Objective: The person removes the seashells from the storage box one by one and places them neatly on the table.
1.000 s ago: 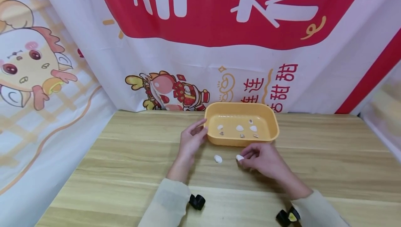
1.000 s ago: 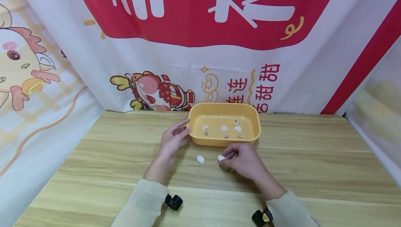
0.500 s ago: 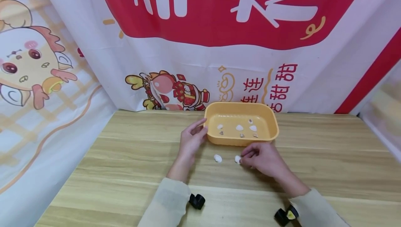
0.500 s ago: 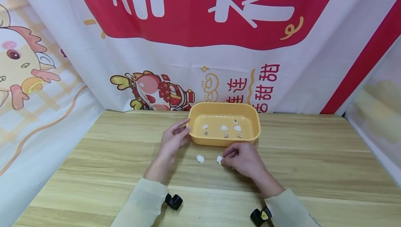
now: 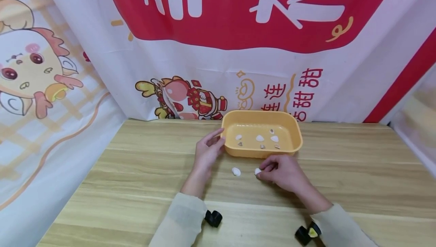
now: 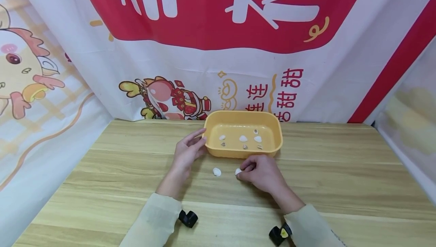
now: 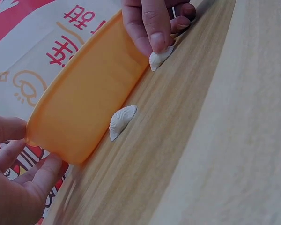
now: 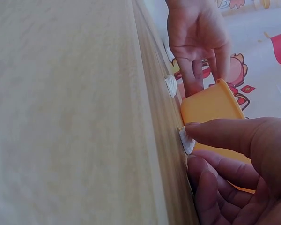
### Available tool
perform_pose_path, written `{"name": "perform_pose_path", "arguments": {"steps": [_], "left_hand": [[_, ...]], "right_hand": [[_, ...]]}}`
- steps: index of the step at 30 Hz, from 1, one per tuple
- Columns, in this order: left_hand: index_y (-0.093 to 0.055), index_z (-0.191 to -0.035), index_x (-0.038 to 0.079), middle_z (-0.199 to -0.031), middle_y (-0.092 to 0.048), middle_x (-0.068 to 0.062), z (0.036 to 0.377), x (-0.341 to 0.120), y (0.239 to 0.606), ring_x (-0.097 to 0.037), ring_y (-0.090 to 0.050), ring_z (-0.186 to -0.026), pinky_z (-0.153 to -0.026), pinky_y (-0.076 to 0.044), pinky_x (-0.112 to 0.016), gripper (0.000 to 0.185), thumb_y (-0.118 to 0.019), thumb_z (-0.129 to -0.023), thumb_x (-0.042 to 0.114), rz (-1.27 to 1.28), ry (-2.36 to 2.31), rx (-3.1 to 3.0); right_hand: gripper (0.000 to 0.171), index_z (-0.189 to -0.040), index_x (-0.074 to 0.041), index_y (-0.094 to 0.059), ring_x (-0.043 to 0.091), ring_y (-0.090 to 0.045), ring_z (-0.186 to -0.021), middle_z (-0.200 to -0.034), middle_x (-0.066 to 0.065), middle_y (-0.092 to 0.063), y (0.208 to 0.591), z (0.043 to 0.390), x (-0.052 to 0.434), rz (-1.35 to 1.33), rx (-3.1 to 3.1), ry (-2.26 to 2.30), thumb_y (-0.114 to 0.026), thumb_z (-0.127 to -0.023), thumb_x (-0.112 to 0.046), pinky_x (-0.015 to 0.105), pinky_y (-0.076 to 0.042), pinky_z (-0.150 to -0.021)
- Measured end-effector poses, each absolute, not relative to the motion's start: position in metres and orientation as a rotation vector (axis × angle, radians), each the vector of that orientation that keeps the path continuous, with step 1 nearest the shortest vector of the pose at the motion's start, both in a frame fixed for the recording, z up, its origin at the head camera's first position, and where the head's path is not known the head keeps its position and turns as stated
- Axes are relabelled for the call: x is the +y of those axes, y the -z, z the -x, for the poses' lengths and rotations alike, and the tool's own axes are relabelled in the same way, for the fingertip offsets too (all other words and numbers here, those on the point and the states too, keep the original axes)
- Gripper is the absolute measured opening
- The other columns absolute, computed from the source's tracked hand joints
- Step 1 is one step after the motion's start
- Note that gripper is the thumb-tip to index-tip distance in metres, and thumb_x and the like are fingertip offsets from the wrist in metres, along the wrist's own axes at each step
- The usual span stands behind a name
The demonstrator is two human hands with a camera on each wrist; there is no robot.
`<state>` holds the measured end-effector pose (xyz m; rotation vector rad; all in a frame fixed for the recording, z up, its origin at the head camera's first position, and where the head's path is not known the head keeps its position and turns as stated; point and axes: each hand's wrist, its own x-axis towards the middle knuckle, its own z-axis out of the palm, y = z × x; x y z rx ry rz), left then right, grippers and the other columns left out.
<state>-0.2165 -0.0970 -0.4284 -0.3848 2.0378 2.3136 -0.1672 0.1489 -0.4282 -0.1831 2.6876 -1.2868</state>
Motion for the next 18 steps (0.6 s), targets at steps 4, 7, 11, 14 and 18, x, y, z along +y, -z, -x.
{"name": "perform_pose_path", "arguments": {"steps": [4, 7, 11, 14, 18], "left_hand": [[-0.074, -0.138, 0.020, -0.143, -0.068, -0.014, 0.2165, -0.0979, 0.4284, -0.026, -0.065, -0.130, -0.112, -0.061, -0.039, 0.037, -0.072, -0.102, 0.010, 0.376, -2.315, 2.037], [-0.073, -0.139, 0.019, -0.144, -0.068, -0.013, 0.2166, -0.0981, 0.4283, -0.027, -0.065, -0.131, -0.112, -0.061, -0.039, 0.038, -0.072, -0.102, 0.011, 0.368, -2.311, 2.035], [-0.072, -0.141, 0.018, -0.145, -0.067, -0.014, 0.2163, -0.0981, 0.4280, -0.027, -0.066, -0.131, -0.112, -0.061, -0.039, 0.039, -0.072, -0.103, 0.010, 0.362, -2.311, 2.035], [-0.072, -0.140, 0.018, -0.144, -0.068, -0.014, 0.2157, -0.0980, 0.4275, -0.026, -0.066, -0.129, -0.111, -0.061, -0.038, 0.038, -0.072, -0.103, 0.010, 0.367, -2.313, 2.039], [-0.073, -0.139, 0.018, -0.142, -0.069, -0.014, 0.2147, -0.0979, 0.4265, -0.025, -0.067, -0.127, -0.110, -0.062, -0.038, 0.038, -0.072, -0.102, 0.010, 0.374, -2.314, 2.043]], "right_hand": [[0.020, -0.095, -0.012, -0.080, 0.014, -0.065, -0.077, -0.085, 0.000, -0.075, 0.4287, 0.1677, 0.1491, 0.173, 2.691, 1.267, -0.093, -0.083, -0.022, 0.022, -0.054, -0.063], [0.020, -0.094, -0.012, -0.080, 0.014, -0.065, -0.076, -0.085, 0.000, -0.075, 0.4285, 0.1672, 0.1499, 0.166, 2.689, 1.263, -0.093, -0.083, -0.022, 0.022, -0.054, -0.063], [0.021, -0.095, -0.011, -0.080, 0.014, -0.065, -0.075, -0.084, 0.001, -0.075, 0.4275, 0.1653, 0.1504, 0.159, 2.674, 1.276, -0.094, -0.082, -0.021, 0.022, -0.053, -0.061], [0.022, -0.096, -0.010, -0.080, 0.014, -0.065, -0.076, -0.085, 0.001, -0.075, 0.4265, 0.1645, 0.1500, 0.158, 2.667, 1.282, -0.094, -0.082, -0.021, 0.023, -0.053, -0.060], [0.022, -0.096, -0.010, -0.080, 0.014, -0.065, -0.076, -0.085, 0.001, -0.075, 0.4256, 0.1645, 0.1495, 0.159, 2.665, 1.281, -0.094, -0.082, -0.021, 0.023, -0.053, -0.059]]}}
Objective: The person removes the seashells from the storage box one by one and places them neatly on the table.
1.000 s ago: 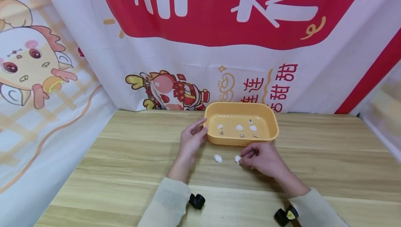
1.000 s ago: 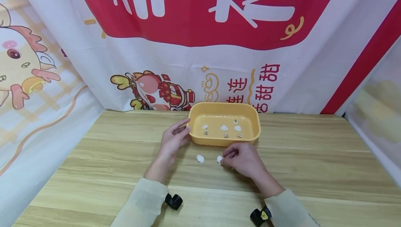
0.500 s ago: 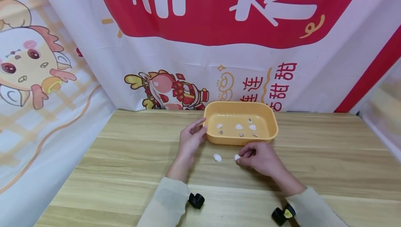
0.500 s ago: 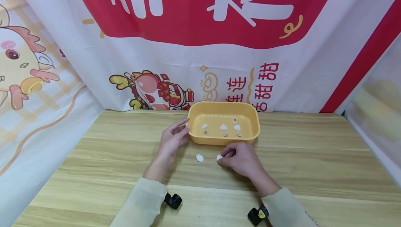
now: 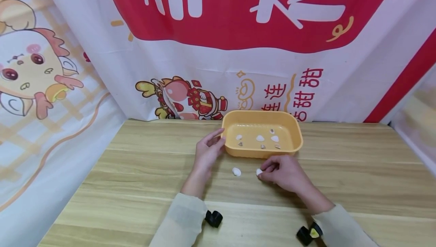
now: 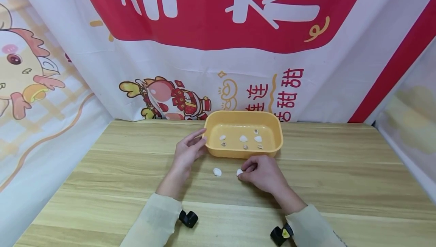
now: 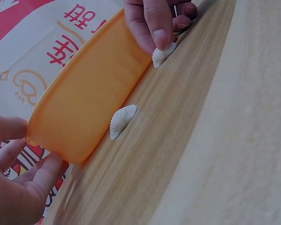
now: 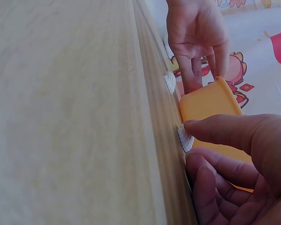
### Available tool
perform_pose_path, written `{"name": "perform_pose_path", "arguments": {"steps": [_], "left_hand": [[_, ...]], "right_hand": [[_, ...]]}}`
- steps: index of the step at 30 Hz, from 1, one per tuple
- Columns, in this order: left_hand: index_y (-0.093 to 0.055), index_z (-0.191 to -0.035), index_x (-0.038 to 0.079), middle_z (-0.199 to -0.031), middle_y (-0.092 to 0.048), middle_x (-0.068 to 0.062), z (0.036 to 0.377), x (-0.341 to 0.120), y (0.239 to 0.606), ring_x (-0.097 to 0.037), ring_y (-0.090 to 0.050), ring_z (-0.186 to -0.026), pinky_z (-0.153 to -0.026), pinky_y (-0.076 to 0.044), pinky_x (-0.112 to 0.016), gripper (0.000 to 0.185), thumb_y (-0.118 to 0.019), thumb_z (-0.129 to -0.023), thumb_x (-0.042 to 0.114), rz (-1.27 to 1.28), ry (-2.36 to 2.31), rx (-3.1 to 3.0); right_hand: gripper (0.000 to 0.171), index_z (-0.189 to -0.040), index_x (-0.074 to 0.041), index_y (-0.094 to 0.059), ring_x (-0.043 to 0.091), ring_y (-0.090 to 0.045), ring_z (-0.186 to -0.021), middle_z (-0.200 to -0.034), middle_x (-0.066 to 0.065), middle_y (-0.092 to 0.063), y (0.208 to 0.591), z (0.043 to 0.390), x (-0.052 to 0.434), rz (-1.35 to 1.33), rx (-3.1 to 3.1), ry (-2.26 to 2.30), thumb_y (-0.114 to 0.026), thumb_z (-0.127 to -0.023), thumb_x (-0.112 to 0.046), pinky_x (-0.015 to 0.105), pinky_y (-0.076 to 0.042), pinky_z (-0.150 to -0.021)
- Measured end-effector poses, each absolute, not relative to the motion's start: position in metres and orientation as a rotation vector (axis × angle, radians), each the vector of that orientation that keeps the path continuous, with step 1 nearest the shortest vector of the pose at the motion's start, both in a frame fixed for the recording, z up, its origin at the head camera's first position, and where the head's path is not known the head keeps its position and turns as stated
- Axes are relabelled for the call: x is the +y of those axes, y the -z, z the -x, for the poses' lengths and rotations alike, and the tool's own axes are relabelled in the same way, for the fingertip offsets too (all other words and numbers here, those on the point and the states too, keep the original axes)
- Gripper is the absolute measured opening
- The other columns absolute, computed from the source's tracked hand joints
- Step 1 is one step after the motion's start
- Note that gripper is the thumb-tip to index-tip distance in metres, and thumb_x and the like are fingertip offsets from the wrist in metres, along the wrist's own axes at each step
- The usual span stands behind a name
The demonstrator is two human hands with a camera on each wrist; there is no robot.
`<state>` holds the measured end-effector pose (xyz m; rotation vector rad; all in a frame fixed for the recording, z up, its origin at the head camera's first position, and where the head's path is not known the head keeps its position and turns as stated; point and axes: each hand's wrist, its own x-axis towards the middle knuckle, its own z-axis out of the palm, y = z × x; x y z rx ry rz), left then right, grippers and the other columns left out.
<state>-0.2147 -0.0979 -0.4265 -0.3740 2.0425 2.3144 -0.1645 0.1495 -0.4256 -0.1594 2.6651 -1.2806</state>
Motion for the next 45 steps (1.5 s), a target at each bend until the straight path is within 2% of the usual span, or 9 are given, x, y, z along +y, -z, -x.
{"name": "perform_pose_path", "arguments": {"steps": [16, 27, 34, 39, 45], "left_hand": [[-0.072, -0.141, 0.017, -0.144, -0.068, -0.014, 0.215, -0.099, 0.426, -0.027, -0.065, -0.131, -0.112, -0.061, -0.039, 0.039, -0.072, -0.103, 0.011, 0.367, -2.308, 2.045], [-0.073, -0.140, 0.019, -0.143, -0.068, -0.013, 0.216, -0.099, 0.428, -0.026, -0.066, -0.131, -0.112, -0.061, -0.039, 0.038, -0.073, -0.103, 0.012, 0.373, -2.301, 2.049], [-0.073, -0.139, 0.021, -0.145, -0.067, -0.012, 0.216, -0.099, 0.427, -0.027, -0.065, -0.133, -0.112, -0.061, -0.039, 0.037, -0.073, -0.103, 0.013, 0.378, -2.281, 2.054], [-0.073, -0.139, 0.021, -0.144, -0.067, -0.012, 0.216, -0.100, 0.427, -0.026, -0.065, -0.133, -0.112, -0.061, -0.039, 0.037, -0.073, -0.103, 0.013, 0.379, -2.280, 2.051], [-0.074, -0.137, 0.024, -0.144, -0.067, -0.010, 0.215, -0.100, 0.426, -0.025, -0.065, -0.132, -0.111, -0.061, -0.037, 0.036, -0.074, -0.102, 0.014, 0.391, -2.276, 2.047]], "right_hand": [[0.020, -0.096, -0.012, -0.080, 0.015, -0.065, -0.078, -0.087, 0.002, -0.075, 0.424, 0.165, 0.150, 0.109, 2.652, 1.264, -0.092, -0.084, -0.022, 0.024, -0.053, -0.062], [0.028, -0.104, -0.009, -0.079, 0.019, -0.068, -0.074, -0.091, 0.006, -0.075, 0.424, 0.166, 0.159, 0.156, 2.515, 1.383, -0.092, -0.085, -0.024, 0.029, -0.061, -0.059], [0.026, -0.107, -0.007, -0.079, 0.022, -0.069, -0.079, -0.094, 0.008, -0.076, 0.408, 0.164, 0.166, 0.241, 2.447, 1.417, -0.088, -0.090, -0.025, 0.032, -0.064, -0.064], [0.028, -0.108, -0.007, -0.079, 0.020, -0.068, -0.084, -0.094, 0.007, -0.076, 0.395, 0.160, 0.172, 0.313, 2.468, 1.436, -0.087, -0.091, -0.027, 0.028, -0.062, -0.068], [0.032, -0.113, -0.006, -0.078, 0.021, -0.066, -0.090, -0.100, 0.008, -0.075, 0.376, 0.157, 0.184, 0.277, 2.493, 1.464, -0.087, -0.092, -0.028, 0.026, -0.062, -0.072]]}}
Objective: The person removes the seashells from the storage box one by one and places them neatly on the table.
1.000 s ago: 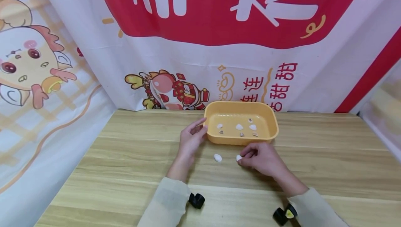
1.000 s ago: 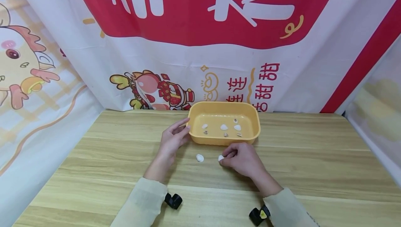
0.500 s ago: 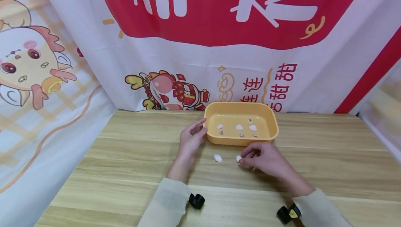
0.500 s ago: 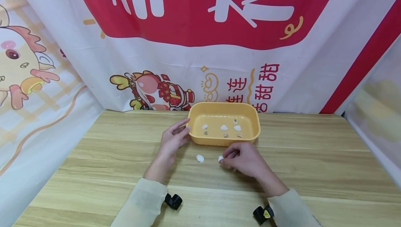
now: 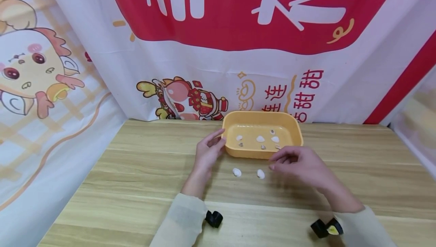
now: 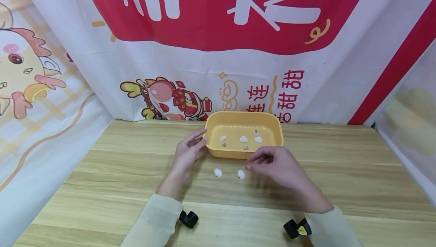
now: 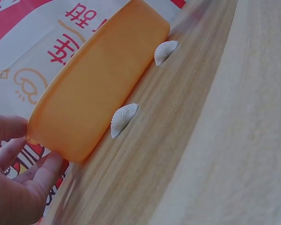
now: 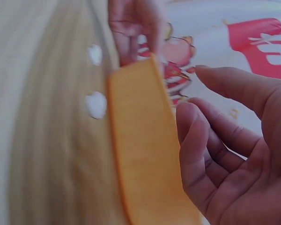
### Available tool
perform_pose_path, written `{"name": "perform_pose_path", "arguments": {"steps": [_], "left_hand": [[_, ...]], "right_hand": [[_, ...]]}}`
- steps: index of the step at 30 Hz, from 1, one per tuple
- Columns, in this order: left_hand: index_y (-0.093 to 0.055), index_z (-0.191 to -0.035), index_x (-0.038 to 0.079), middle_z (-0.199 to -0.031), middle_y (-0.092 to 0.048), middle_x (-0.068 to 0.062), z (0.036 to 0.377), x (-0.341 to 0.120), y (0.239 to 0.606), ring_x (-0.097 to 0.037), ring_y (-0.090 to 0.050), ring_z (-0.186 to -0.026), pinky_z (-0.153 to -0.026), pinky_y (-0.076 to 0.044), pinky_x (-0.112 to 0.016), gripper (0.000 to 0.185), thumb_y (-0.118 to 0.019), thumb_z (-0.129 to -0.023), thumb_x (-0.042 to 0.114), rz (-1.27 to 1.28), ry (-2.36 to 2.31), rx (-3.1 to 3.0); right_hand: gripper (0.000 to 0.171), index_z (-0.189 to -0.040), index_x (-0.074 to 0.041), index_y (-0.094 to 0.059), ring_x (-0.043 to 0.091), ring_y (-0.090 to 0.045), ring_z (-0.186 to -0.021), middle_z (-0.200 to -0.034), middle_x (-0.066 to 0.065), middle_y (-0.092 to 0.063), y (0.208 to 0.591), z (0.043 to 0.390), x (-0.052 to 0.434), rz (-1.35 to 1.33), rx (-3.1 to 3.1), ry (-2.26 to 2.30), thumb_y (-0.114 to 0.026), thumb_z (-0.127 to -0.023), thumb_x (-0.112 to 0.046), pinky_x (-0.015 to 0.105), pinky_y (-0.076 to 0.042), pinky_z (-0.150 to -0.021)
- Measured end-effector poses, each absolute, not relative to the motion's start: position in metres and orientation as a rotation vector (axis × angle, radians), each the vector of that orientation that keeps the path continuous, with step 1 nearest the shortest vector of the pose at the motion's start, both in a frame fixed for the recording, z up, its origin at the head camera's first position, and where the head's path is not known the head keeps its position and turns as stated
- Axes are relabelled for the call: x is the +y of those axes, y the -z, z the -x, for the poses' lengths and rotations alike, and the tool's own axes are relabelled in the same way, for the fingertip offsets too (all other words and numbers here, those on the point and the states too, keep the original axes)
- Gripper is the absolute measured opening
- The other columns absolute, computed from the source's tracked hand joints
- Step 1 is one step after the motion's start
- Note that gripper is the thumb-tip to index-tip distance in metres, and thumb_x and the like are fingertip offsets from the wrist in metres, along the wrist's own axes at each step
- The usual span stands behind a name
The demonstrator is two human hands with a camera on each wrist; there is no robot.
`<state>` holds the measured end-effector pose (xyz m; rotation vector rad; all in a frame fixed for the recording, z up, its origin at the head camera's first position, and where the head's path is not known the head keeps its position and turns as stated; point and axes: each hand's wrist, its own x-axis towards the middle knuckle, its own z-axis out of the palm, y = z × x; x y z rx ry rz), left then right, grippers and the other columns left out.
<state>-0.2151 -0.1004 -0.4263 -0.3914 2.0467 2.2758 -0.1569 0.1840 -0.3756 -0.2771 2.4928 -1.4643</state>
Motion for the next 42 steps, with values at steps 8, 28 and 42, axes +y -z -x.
{"name": "perform_pose_path", "arguments": {"steps": [8, 28, 42], "left_hand": [[-0.073, -0.140, 0.019, -0.144, -0.068, -0.013, 0.215, -0.100, 0.427, -0.026, -0.066, -0.131, -0.112, -0.061, -0.039, 0.038, -0.073, -0.103, 0.013, 0.372, -2.295, 2.046], [-0.074, -0.138, 0.022, -0.146, -0.066, -0.014, 0.218, -0.103, 0.427, -0.027, -0.065, -0.133, -0.114, -0.060, -0.040, 0.036, -0.073, -0.103, 0.014, 0.381, -2.311, 2.037], [-0.073, -0.139, 0.021, -0.143, -0.067, -0.012, 0.215, -0.099, 0.426, -0.026, -0.065, -0.131, -0.112, -0.061, -0.038, 0.038, -0.073, -0.102, 0.012, 0.382, -2.297, 2.035]], "right_hand": [[0.032, -0.116, -0.007, -0.077, 0.015, -0.069, -0.086, -0.098, 0.007, -0.075, 0.361, 0.154, 0.203, 0.282, 2.551, 1.506, -0.086, -0.094, -0.029, 0.032, -0.065, -0.069], [0.034, -0.119, -0.006, -0.077, 0.022, -0.070, -0.086, -0.103, 0.010, -0.078, 0.359, 0.204, 0.203, 0.167, 2.689, 1.362, -0.083, -0.096, -0.031, 0.033, -0.066, -0.069], [0.029, -0.125, -0.004, -0.074, 0.021, -0.077, -0.098, -0.122, 0.018, -0.077, 0.365, 0.265, 0.187, -0.083, 2.667, 1.300, -0.074, -0.104, -0.024, 0.043, -0.067, -0.097]]}}
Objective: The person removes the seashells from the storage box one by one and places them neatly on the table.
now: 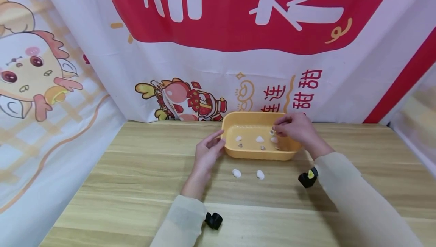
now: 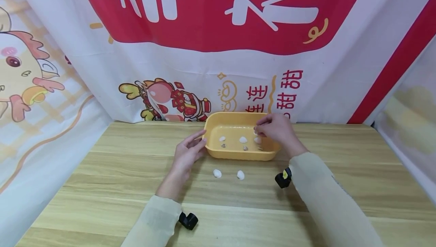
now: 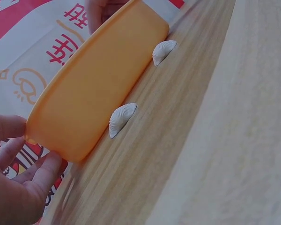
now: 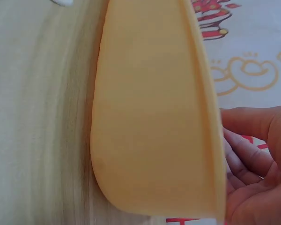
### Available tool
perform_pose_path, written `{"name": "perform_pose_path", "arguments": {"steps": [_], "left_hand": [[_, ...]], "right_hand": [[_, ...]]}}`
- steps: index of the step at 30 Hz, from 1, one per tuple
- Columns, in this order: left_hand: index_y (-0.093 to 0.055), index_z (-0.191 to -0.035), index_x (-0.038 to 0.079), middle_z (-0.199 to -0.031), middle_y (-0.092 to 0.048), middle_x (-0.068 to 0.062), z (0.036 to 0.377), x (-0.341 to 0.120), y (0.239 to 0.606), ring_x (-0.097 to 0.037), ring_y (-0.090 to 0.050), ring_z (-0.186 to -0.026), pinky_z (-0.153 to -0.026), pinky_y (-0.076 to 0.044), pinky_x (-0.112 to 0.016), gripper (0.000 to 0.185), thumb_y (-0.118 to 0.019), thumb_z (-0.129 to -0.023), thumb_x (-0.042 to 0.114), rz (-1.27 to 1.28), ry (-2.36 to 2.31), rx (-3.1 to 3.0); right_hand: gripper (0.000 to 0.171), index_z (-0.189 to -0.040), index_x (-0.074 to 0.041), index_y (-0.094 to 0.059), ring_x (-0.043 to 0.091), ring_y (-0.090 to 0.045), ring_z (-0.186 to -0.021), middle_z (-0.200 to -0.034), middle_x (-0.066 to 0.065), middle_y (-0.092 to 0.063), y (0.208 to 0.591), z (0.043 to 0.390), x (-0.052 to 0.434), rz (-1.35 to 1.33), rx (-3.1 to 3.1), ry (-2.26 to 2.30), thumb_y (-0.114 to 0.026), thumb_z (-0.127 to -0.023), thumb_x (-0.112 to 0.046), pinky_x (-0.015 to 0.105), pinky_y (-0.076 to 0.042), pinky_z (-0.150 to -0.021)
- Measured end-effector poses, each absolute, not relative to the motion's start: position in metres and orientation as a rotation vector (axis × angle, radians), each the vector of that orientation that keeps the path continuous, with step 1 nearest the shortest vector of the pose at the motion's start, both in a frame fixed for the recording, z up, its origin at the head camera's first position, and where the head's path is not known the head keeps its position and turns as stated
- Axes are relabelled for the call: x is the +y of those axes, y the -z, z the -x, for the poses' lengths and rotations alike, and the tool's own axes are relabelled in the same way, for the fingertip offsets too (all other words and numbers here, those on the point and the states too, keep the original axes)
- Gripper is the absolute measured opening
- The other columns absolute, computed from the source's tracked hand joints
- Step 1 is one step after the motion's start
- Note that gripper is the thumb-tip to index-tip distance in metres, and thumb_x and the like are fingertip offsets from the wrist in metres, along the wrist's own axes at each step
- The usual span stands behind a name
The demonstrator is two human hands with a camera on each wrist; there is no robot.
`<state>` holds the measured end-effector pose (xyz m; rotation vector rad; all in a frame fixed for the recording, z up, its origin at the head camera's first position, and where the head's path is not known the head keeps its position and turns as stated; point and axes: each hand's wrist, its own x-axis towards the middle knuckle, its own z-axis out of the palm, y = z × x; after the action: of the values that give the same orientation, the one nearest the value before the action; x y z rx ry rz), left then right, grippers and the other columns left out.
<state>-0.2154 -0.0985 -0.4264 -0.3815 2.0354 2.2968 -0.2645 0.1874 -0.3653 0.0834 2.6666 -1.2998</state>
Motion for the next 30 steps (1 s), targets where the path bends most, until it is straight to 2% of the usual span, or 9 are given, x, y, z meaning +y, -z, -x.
{"name": "perform_pose_path", "arguments": {"steps": [3, 7, 10, 14, 21, 25, 30], "left_hand": [[-0.073, -0.139, 0.021, -0.143, -0.067, -0.012, 0.215, -0.099, 0.427, -0.026, -0.065, -0.130, -0.111, -0.061, -0.038, 0.038, -0.073, -0.102, 0.012, 0.384, -2.289, 2.040], [-0.072, -0.140, 0.021, -0.144, -0.067, -0.011, 0.215, -0.098, 0.429, -0.026, -0.066, -0.131, -0.110, -0.062, -0.037, 0.039, -0.073, -0.102, 0.013, 0.374, -2.284, 2.041], [-0.073, -0.140, 0.021, -0.144, -0.067, -0.011, 0.214, -0.097, 0.429, -0.026, -0.066, -0.131, -0.109, -0.063, -0.036, 0.038, -0.073, -0.102, 0.013, 0.371, -2.284, 2.046], [-0.074, -0.137, 0.024, -0.143, -0.067, -0.011, 0.214, -0.097, 0.430, -0.026, -0.066, -0.130, -0.107, -0.063, -0.035, 0.037, -0.074, -0.102, 0.012, 0.378, -2.283, 2.052], [-0.074, -0.138, 0.023, -0.145, -0.067, -0.011, 0.215, -0.098, 0.427, -0.026, -0.066, -0.132, -0.109, -0.062, -0.037, 0.037, -0.074, -0.102, 0.013, 0.384, -2.288, 2.042], [-0.073, -0.138, 0.024, -0.145, -0.067, -0.009, 0.215, -0.099, 0.427, -0.025, -0.065, -0.133, -0.110, -0.062, -0.036, 0.038, -0.074, -0.102, 0.013, 0.389, -2.285, 2.034], [-0.074, -0.138, 0.023, -0.146, -0.066, -0.011, 0.215, -0.099, 0.427, -0.027, -0.065, -0.133, -0.109, -0.062, -0.036, 0.037, -0.074, -0.102, 0.013, 0.383, -2.289, 2.047]], "right_hand": [[0.029, -0.124, -0.003, -0.075, 0.020, -0.078, -0.094, -0.120, 0.018, -0.078, 0.368, 0.272, 0.182, -0.110, 2.663, 1.277, -0.074, -0.102, -0.022, 0.042, -0.067, -0.095], [0.028, -0.122, -0.001, -0.075, 0.020, -0.076, -0.090, -0.112, 0.016, -0.080, 0.375, 0.281, 0.177, -0.126, 2.679, 1.245, -0.076, -0.100, -0.019, 0.035, -0.067, -0.085], [0.026, -0.119, -0.003, -0.075, 0.023, -0.071, -0.092, -0.108, 0.015, -0.078, 0.379, 0.284, 0.173, -0.145, 2.724, 1.177, -0.076, -0.099, -0.020, 0.030, -0.059, -0.080], [0.024, -0.115, -0.002, -0.074, 0.027, -0.065, -0.096, -0.104, 0.015, -0.076, 0.383, 0.287, 0.170, -0.149, 2.776, 1.096, -0.076, -0.099, -0.021, 0.031, -0.053, -0.082], [0.019, -0.105, 0.001, -0.076, 0.026, -0.067, -0.090, -0.103, 0.017, -0.074, 0.389, 0.291, 0.164, -0.078, 2.871, 1.040, -0.078, -0.092, -0.012, 0.027, -0.057, -0.072], [0.017, -0.102, 0.001, -0.074, 0.028, -0.064, -0.090, -0.104, 0.018, -0.071, 0.389, 0.291, 0.161, -0.110, 2.870, 0.999, -0.076, -0.088, -0.007, 0.026, -0.055, -0.064], [0.015, -0.099, 0.000, -0.072, 0.024, -0.063, -0.078, -0.094, 0.015, -0.070, 0.394, 0.292, 0.159, -0.177, 2.861, 0.963, -0.077, -0.085, -0.004, 0.025, -0.053, -0.056]]}}
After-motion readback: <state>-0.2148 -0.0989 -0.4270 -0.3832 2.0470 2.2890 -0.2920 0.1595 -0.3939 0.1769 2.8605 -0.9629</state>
